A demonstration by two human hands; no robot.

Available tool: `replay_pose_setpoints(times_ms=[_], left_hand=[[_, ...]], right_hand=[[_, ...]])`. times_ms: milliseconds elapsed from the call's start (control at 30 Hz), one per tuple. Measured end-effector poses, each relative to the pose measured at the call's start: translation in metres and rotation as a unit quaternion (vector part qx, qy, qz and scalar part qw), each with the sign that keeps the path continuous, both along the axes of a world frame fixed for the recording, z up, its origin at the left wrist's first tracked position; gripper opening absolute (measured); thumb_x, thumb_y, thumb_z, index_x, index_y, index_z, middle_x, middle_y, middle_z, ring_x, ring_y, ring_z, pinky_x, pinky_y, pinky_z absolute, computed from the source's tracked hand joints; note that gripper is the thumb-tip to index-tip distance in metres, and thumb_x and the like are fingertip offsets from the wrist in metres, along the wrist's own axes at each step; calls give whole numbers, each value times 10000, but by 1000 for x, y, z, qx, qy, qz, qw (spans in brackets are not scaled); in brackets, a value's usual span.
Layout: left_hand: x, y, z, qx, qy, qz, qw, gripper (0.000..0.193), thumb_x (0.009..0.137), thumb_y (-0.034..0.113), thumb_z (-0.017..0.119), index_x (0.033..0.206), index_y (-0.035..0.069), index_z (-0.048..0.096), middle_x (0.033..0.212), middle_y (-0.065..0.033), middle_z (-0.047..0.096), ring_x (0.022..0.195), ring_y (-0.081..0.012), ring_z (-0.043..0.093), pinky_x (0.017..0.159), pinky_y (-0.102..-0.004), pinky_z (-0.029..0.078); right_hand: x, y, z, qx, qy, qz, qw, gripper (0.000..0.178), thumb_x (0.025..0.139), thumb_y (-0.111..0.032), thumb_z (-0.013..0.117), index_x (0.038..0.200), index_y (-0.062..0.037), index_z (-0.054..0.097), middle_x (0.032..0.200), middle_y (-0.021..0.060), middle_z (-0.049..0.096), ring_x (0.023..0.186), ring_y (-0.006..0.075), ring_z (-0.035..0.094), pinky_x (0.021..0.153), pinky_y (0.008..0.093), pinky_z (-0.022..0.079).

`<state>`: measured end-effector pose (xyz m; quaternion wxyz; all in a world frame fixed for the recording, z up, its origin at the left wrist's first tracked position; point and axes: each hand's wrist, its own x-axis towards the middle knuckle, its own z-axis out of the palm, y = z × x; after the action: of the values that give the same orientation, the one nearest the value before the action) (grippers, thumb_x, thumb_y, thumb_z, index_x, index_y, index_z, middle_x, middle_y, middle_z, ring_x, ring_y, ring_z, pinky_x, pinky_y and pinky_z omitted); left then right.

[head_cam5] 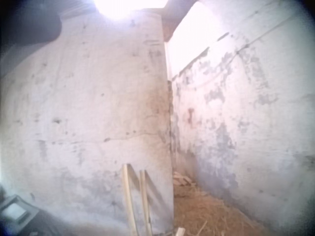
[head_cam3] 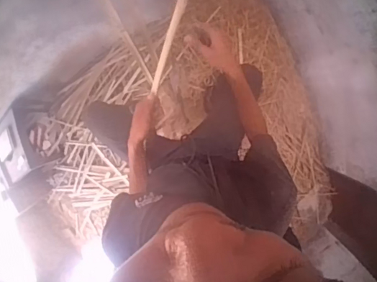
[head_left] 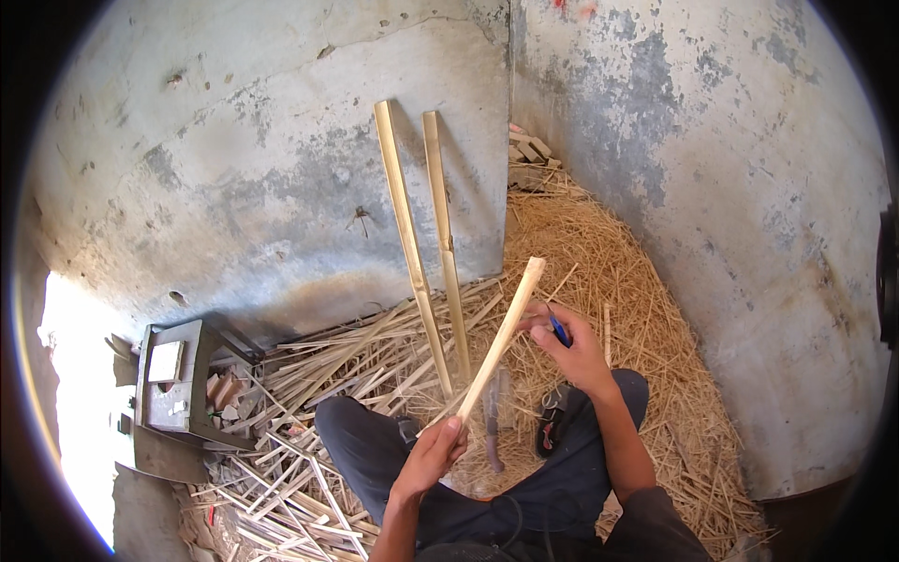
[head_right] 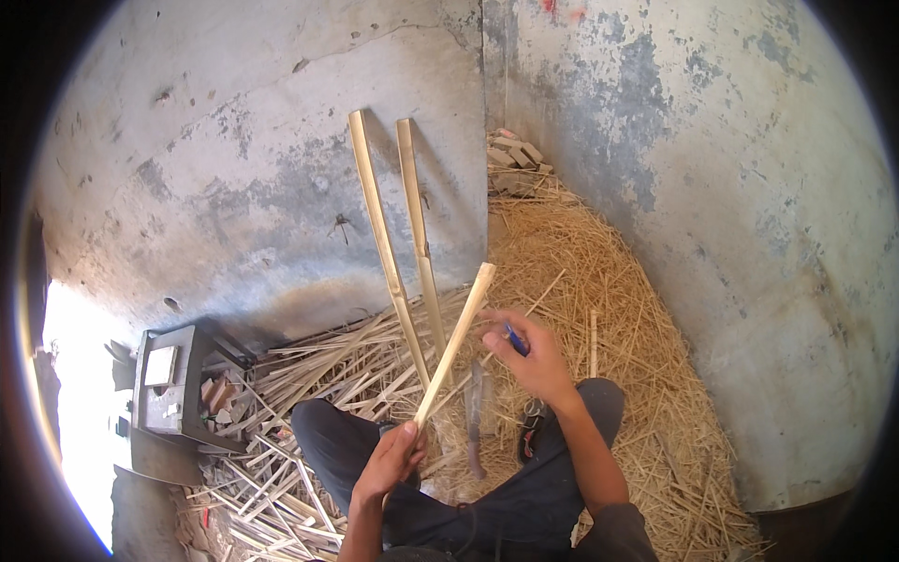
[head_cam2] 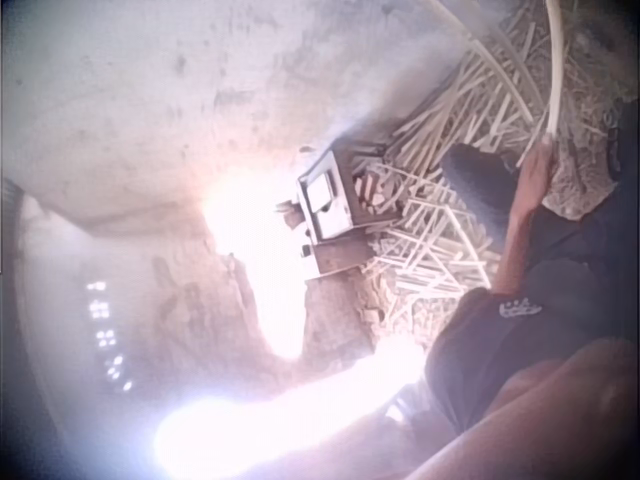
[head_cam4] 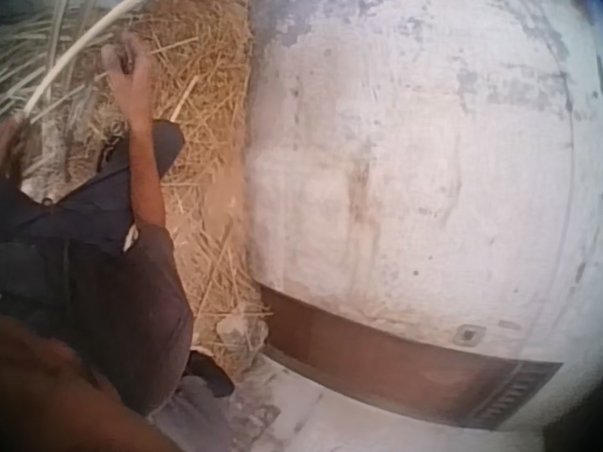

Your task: The person sits on a straw-covered floor and uses a knife to shave thin strips from a long bamboo pole. They hold the pole with one hand and scrape the blade along its length to remove the outer layer, creating wood shavings.

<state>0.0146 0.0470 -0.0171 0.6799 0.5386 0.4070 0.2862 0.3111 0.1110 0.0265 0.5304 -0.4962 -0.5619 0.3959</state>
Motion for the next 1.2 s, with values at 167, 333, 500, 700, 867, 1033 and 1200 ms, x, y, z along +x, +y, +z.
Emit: replay_pose_setpoints(times_ms=[167,333,500,700,867,1033,1200], left_hand=[[11,4,7,-29,-51,-33,998,494,1208,494,367,933,110,511,776,49,457,559,-59,353,510,-238,348],[21,3,4,134,13,-8,991,434,1215,389,415,1058,37,614,765,45,465,659,-78,385,617,-260,366],[18,1,9,147,68,10,987,418,1210,355,433,1129,6,649,754,-2,510,703,-105,450,657,-295,403],[23,5,31,227,109,56,966,332,1176,287,511,1170,-29,613,807,-169,587,764,-320,566,713,-444,476],[28,9,52,245,134,45,959,313,1143,240,580,1185,-69,555,912,-338,654,897,-583,618,747,-564,476],[36,9,47,297,157,74,939,317,1140,248,588,1138,-67,552,905,-332,659,892,-578,631,741,-577,482],[40,8,49,283,162,90,941,304,1140,253,586,1109,-49,562,864,-318,660,865,-579,637,737,-594,482]], right_hand=[[-24,-11,10,-39,97,62,993,428,1034,-137,772,1388,62,637,1155,134,783,1055,168,772,922,273,612],[-25,-8,15,-17,155,52,986,401,1019,-131,786,1365,33,666,1210,112,755,1098,178,769,932,287,597],[-26,-10,17,35,89,21,995,370,1032,-143,753,1350,25,665,1200,110,745,1000,198,765,901,314,603],[-32,-44,9,75,-191,42,978,356,1012,-287,770,1233,-19,693,1006,116,762,831,263,763,743,345,585],[-49,-57,-14,244,-305,16,920,325,985,-341,800,1100,-41,747,883,102,718,697,289,728,601,380,562],[-53,-60,-9,264,-339,3,903,322,970,-325,809,1106,-39,750,878,97,716,686,279,727,592,380,562],[-54,-60,-2,267,-360,-13,894,323,960,-325,813,1103,-41,758,858,83,712,668,270,719,579,379,559]])
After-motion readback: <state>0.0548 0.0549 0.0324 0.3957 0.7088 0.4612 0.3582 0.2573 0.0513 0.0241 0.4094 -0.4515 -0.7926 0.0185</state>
